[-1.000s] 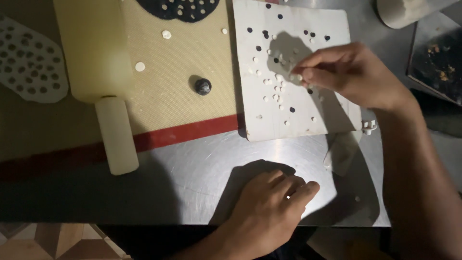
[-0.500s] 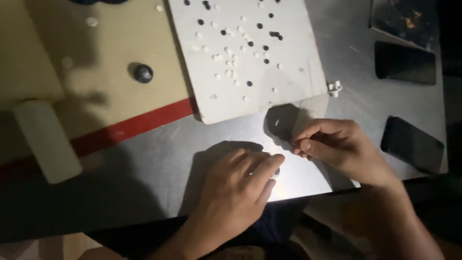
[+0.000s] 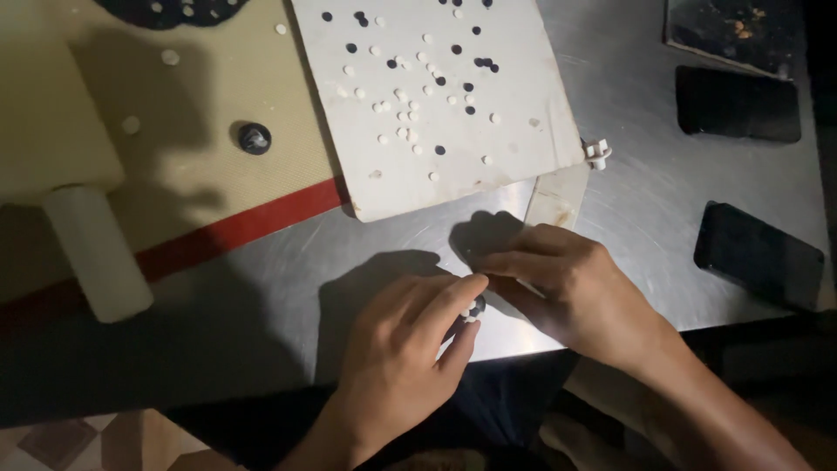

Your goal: The recorder is shaping and assembling small pieces of black and white fondant to create miniature football decorations on a stainless steel prep table.

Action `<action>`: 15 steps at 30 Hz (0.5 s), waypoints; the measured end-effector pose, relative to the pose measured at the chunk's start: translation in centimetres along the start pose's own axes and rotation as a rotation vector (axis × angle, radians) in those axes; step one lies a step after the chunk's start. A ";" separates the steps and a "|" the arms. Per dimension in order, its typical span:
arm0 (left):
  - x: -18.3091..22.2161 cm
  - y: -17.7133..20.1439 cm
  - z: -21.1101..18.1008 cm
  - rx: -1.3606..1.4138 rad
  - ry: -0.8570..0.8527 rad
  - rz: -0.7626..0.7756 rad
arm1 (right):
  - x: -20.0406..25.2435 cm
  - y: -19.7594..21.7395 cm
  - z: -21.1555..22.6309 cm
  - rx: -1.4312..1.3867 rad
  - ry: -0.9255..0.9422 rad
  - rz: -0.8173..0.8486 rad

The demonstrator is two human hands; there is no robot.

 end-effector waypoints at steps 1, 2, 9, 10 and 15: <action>0.1 0.1 0.0 0.005 0.001 -0.010 | -0.1 -0.1 0.1 0.022 0.023 0.003; 0.2 0.2 0.0 0.002 0.001 -0.011 | -0.2 -0.2 0.2 0.020 0.026 0.003; 0.2 1.1 0.2 0.027 0.053 0.000 | -0.9 0.0 1.1 0.041 0.054 0.079; 0.1 1.1 0.2 0.037 0.069 0.022 | -1.1 0.2 1.2 0.011 0.028 0.100; 0.4 1.2 0.2 0.033 0.037 -0.038 | 0.9 -1.2 -1.4 -0.343 -0.266 0.143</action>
Point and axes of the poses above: each hand's wrist, its own x-axis away from the middle knuckle, its own y-axis out of the back of the hand, z = x × y, the point moved 4 cm from there along -x, towards the middle knuckle, and after that the axes turned 1 degree about z, right-handed, at the moved point
